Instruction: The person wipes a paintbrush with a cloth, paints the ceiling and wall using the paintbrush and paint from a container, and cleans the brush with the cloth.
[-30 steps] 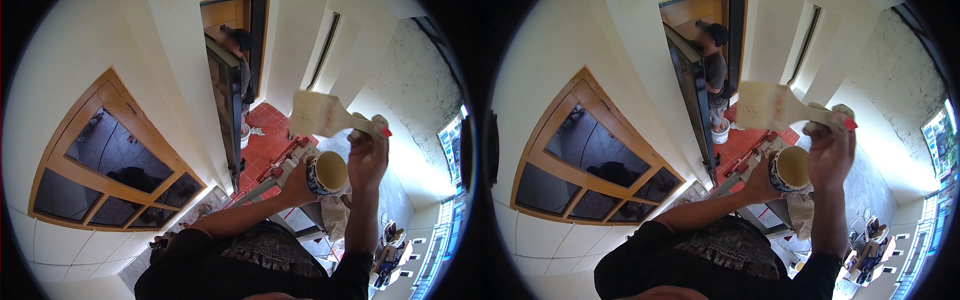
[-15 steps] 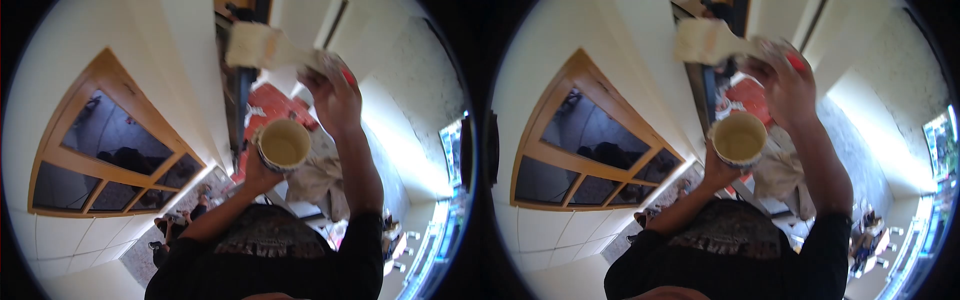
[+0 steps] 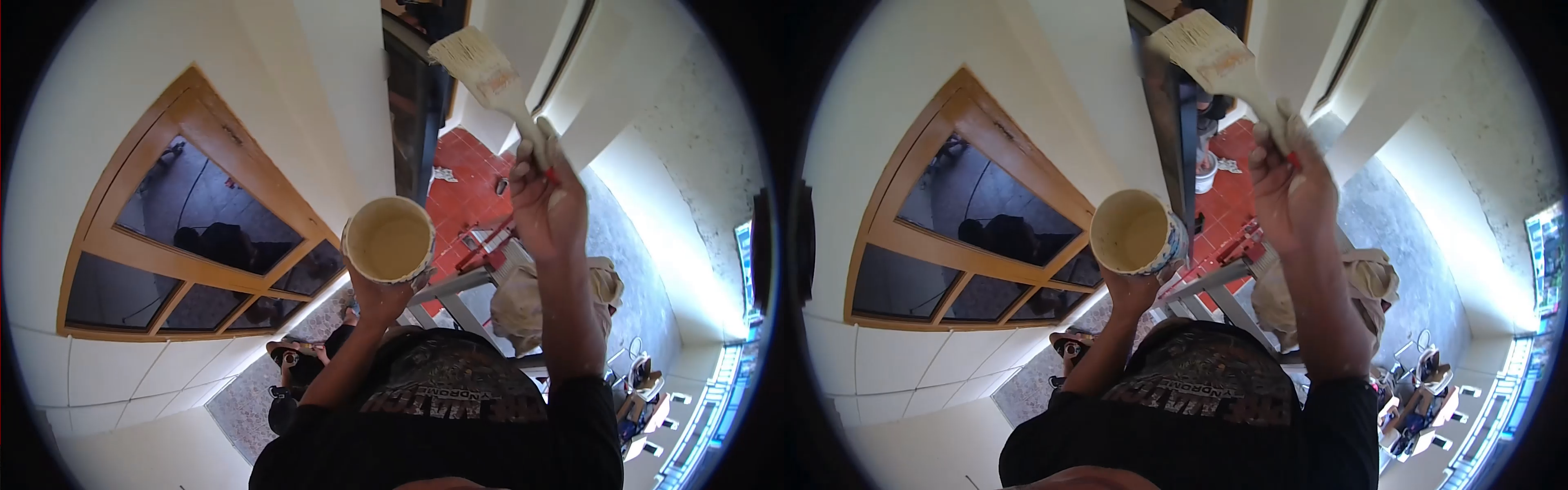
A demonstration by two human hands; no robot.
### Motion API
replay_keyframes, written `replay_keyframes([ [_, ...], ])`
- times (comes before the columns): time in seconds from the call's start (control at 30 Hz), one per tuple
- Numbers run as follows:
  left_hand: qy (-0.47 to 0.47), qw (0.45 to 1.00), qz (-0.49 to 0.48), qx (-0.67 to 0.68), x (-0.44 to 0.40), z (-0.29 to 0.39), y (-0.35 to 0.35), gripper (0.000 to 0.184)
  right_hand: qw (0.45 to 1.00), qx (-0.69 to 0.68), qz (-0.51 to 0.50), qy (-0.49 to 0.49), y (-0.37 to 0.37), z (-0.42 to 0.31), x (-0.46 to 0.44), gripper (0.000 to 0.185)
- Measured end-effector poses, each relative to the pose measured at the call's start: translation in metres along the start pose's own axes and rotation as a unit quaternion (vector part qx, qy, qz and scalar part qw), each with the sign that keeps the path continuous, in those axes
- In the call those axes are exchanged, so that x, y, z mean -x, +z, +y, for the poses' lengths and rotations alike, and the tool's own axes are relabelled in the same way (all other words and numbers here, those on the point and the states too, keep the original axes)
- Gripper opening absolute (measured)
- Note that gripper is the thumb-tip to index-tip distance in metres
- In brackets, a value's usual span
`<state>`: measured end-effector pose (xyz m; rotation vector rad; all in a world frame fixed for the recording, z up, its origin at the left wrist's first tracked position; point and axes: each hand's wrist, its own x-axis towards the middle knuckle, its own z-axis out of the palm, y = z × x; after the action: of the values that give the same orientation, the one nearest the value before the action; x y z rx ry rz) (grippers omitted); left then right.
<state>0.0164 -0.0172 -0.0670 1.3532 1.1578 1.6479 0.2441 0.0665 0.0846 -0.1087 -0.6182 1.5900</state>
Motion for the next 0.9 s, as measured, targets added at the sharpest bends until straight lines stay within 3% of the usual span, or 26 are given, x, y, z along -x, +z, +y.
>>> replay_keyframes([
  [0.07,-0.019,0.995,0.058,-0.083,0.008,-0.003,-0.013,0.123,0.99,0.08,0.114,-0.001,0.009,0.029,0.007,0.04],
  [0.1,-0.04,0.994,0.077,-0.067,0.014,-0.002,-0.02,0.123,0.99,0.076,0.116,0.003,0.01,0.038,0.01,0.04],
  [0.17,-0.056,0.989,0.092,-0.1,0.025,-0.003,-0.035,0.121,0.98,0.124,0.096,0.12,0.009,0.053,0.015,0.041],
  [0.3,-0.064,0.98,0.12,-0.145,0.038,0.003,-0.057,0.115,0.95,0.262,0.097,0.14,0.01,0.067,0.007,0.036],
  [0.33,-0.056,0.978,0.131,-0.154,0.04,0.003,-0.06,0.114,0.902,0.417,0.097,0.055,0.025,0.069,-0.001,0.034],
  [0.4,-0.066,0.975,0.14,-0.157,0.042,0.003,-0.067,0.113,0.824,0.557,0.095,-0.029,0.043,0.072,-0.019,0.031],
  [0.47,-0.075,0.972,0.15,-0.162,0.044,0.007,-0.072,0.113,0.786,0.559,0.043,-0.26,0.049,0.076,-0.042,0.03],
  [0.5,-0.091,0.971,0.148,-0.166,0.042,0.013,-0.073,0.113,0.788,0.557,0.045,-0.259,0.047,0.079,-0.057,0.03],
  [0.57,-0.108,0.968,0.144,-0.173,0.044,0.012,-0.078,0.113,0.611,0.649,-0.012,-0.453,0.042,0.084,-0.083,0.028],
  [0.6,-0.088,0.968,0.157,-0.172,0.046,0.005,-0.081,0.113,0.612,0.648,-0.01,-0.453,0.038,0.092,-0.087,0.028],
  [0.67,-0.067,0.968,0.17,-0.172,0.047,0.002,-0.083,0.112,0.561,0.753,-0.009,-0.344,0.015,0.12,-0.087,0.025],
  [0.73,-0.065,0.969,0.188,-0.145,0.046,0.008,-0.081,0.11,0.609,0.733,-0.016,-0.303,-0.02,0.149,-0.081,0.024],
  [0.77,-0.062,0.97,0.188,-0.144,0.043,0.011,-0.082,0.11,0.608,0.732,-0.016,-0.306,-0.03,0.154,-0.078,0.024],
  [0.83,-0.08,0.975,0.184,-0.099,0.044,0.015,-0.081,0.107,0.605,0.772,-0.02,-0.193,-0.042,0.151,-0.063,0.024],
  [0.87,-0.085,0.974,0.186,-0.1,0.049,0.014,-0.082,0.107,0.606,0.773,-0.021,-0.189,-0.043,0.144,-0.054,0.024],
  [0.9,-0.076,0.97,0.192,-0.125,0.048,0.012,-0.083,0.107,0.563,0.818,-0.034,-0.112,-0.034,0.131,-0.05,0.025],
])
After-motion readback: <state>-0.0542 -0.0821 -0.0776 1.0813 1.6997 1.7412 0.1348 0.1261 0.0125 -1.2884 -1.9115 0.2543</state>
